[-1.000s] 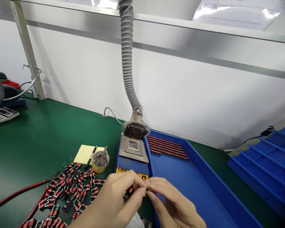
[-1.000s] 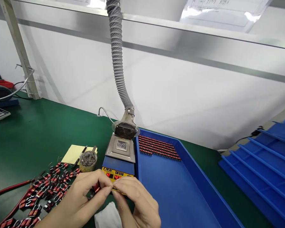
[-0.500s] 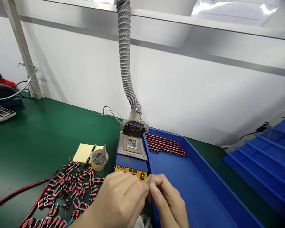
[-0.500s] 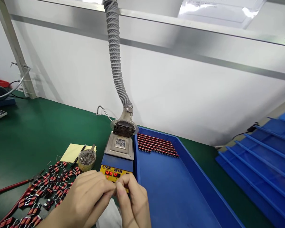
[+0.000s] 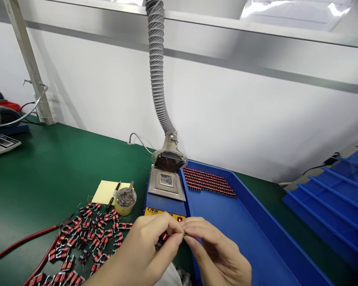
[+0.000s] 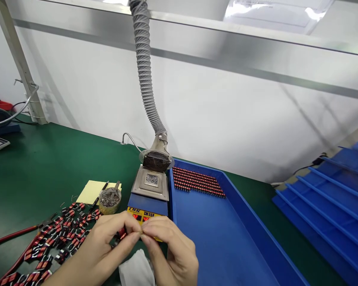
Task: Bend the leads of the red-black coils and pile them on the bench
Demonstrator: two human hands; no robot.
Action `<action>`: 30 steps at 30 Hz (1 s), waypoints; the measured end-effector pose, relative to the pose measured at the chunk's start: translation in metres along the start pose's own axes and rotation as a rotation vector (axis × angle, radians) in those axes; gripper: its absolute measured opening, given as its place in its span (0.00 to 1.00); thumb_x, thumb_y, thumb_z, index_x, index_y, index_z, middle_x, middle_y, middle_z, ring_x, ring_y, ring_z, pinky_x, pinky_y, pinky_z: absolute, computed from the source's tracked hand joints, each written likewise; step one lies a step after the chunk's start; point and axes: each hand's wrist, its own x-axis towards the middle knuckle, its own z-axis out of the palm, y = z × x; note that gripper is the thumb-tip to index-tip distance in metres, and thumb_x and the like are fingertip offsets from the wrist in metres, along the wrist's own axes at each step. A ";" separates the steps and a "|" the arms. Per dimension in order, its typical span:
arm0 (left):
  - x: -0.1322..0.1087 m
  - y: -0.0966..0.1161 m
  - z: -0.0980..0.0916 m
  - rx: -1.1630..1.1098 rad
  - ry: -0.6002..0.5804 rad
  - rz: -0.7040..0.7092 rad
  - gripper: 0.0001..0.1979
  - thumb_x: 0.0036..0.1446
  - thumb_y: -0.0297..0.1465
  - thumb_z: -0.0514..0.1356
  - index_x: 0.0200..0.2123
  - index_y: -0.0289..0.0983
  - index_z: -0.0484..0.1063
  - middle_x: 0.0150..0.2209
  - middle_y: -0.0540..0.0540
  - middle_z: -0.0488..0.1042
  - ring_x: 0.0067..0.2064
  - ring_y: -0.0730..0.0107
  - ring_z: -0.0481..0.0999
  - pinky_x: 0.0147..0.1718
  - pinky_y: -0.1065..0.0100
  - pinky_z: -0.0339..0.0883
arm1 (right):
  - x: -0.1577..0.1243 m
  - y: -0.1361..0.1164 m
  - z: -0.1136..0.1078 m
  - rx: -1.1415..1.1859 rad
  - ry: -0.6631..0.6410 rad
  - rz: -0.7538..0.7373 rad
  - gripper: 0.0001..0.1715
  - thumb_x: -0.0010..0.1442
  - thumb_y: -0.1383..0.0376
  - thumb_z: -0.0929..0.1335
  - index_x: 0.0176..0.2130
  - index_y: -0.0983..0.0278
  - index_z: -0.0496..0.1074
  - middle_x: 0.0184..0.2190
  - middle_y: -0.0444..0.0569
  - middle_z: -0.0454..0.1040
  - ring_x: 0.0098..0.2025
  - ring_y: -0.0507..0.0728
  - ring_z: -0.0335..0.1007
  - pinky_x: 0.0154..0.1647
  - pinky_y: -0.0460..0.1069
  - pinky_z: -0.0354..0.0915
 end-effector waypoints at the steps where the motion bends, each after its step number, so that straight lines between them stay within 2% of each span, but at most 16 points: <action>1: 0.000 -0.002 0.001 0.054 0.016 0.063 0.09 0.64 0.24 0.52 0.31 0.37 0.67 0.25 0.52 0.72 0.26 0.76 0.71 0.27 0.77 0.63 | -0.001 0.000 0.000 -0.029 -0.001 -0.017 0.16 0.59 0.78 0.69 0.41 0.59 0.77 0.32 0.47 0.80 0.35 0.56 0.77 0.37 0.48 0.73; 3: -0.001 -0.006 0.004 0.227 0.059 0.215 0.10 0.64 0.23 0.50 0.32 0.36 0.68 0.25 0.51 0.73 0.25 0.74 0.70 0.26 0.74 0.62 | -0.003 0.000 0.000 -0.062 -0.018 0.003 0.12 0.61 0.76 0.67 0.39 0.59 0.76 0.32 0.47 0.79 0.35 0.55 0.75 0.37 0.47 0.71; 5: -0.002 -0.009 0.007 0.435 0.107 0.357 0.11 0.64 0.21 0.49 0.32 0.35 0.68 0.23 0.50 0.71 0.23 0.71 0.66 0.23 0.70 0.57 | -0.005 -0.001 0.002 -0.020 -0.022 0.134 0.09 0.65 0.70 0.65 0.35 0.61 0.73 0.29 0.46 0.75 0.31 0.53 0.71 0.34 0.46 0.68; 7: -0.003 -0.010 0.009 0.580 0.127 0.447 0.13 0.64 0.20 0.47 0.31 0.35 0.68 0.20 0.50 0.69 0.21 0.70 0.62 0.21 0.67 0.51 | -0.006 -0.002 0.005 0.169 -0.024 0.381 0.13 0.67 0.63 0.64 0.30 0.62 0.69 0.25 0.44 0.68 0.27 0.51 0.65 0.29 0.45 0.63; 9: -0.004 -0.010 0.009 0.604 0.130 0.470 0.14 0.63 0.19 0.47 0.30 0.35 0.68 0.19 0.51 0.67 0.20 0.70 0.61 0.21 0.67 0.49 | -0.007 -0.003 0.007 0.473 -0.030 0.629 0.19 0.67 0.57 0.64 0.26 0.63 0.64 0.20 0.41 0.61 0.22 0.50 0.58 0.25 0.46 0.58; 11: -0.004 -0.007 0.008 0.500 0.120 0.421 0.12 0.62 0.19 0.49 0.30 0.36 0.68 0.21 0.50 0.70 0.21 0.71 0.64 0.23 0.69 0.54 | -0.006 -0.002 0.006 0.694 -0.037 0.709 0.22 0.67 0.55 0.64 0.24 0.62 0.62 0.17 0.40 0.58 0.20 0.50 0.56 0.23 0.46 0.57; 12: -0.003 -0.005 0.007 0.410 0.109 0.368 0.11 0.62 0.20 0.49 0.31 0.36 0.67 0.22 0.51 0.71 0.22 0.72 0.66 0.24 0.70 0.56 | -0.005 -0.001 0.005 0.700 -0.020 0.667 0.23 0.67 0.55 0.64 0.23 0.62 0.62 0.17 0.40 0.59 0.20 0.50 0.58 0.23 0.46 0.58; 14: -0.001 -0.001 0.003 0.200 0.068 0.214 0.10 0.62 0.21 0.51 0.31 0.36 0.67 0.25 0.51 0.73 0.24 0.74 0.69 0.26 0.74 0.60 | -0.004 -0.001 0.001 0.527 0.011 0.498 0.19 0.65 0.58 0.67 0.25 0.63 0.69 0.20 0.43 0.67 0.25 0.52 0.65 0.28 0.46 0.63; 17: 0.002 0.006 -0.002 -0.058 -0.019 -0.067 0.09 0.62 0.26 0.52 0.28 0.38 0.66 0.25 0.53 0.70 0.26 0.75 0.70 0.27 0.77 0.61 | -0.001 0.000 -0.003 0.234 -0.023 0.277 0.02 0.61 0.63 0.71 0.36 0.58 0.77 0.29 0.46 0.77 0.33 0.54 0.73 0.36 0.46 0.69; 19: 0.004 0.009 -0.004 -0.169 -0.066 -0.198 0.10 0.62 0.30 0.53 0.27 0.38 0.65 0.25 0.53 0.67 0.27 0.74 0.69 0.28 0.76 0.61 | 0.000 0.000 -0.002 0.187 -0.046 0.198 0.05 0.61 0.65 0.71 0.39 0.55 0.78 0.31 0.46 0.79 0.34 0.55 0.75 0.36 0.47 0.71; 23: 0.003 0.009 -0.003 -0.241 -0.108 -0.269 0.10 0.61 0.32 0.53 0.27 0.39 0.65 0.25 0.53 0.66 0.28 0.73 0.67 0.30 0.74 0.59 | -0.002 0.000 0.005 0.172 -0.018 0.124 0.05 0.63 0.66 0.69 0.37 0.57 0.77 0.28 0.45 0.78 0.32 0.55 0.75 0.35 0.48 0.70; 26: 0.003 0.008 -0.002 -0.212 -0.134 -0.259 0.09 0.60 0.32 0.53 0.27 0.39 0.65 0.25 0.53 0.66 0.28 0.72 0.67 0.30 0.73 0.58 | -0.004 -0.002 0.005 0.158 0.028 0.190 0.08 0.66 0.65 0.67 0.33 0.59 0.73 0.26 0.44 0.73 0.30 0.53 0.70 0.32 0.47 0.67; 30: 0.002 0.008 -0.004 -0.223 -0.139 -0.278 0.10 0.61 0.32 0.52 0.27 0.39 0.65 0.25 0.52 0.66 0.28 0.71 0.65 0.30 0.71 0.57 | -0.007 -0.005 -0.003 0.206 0.278 0.246 0.11 0.68 0.64 0.65 0.32 0.60 0.71 0.25 0.43 0.71 0.30 0.52 0.70 0.34 0.46 0.67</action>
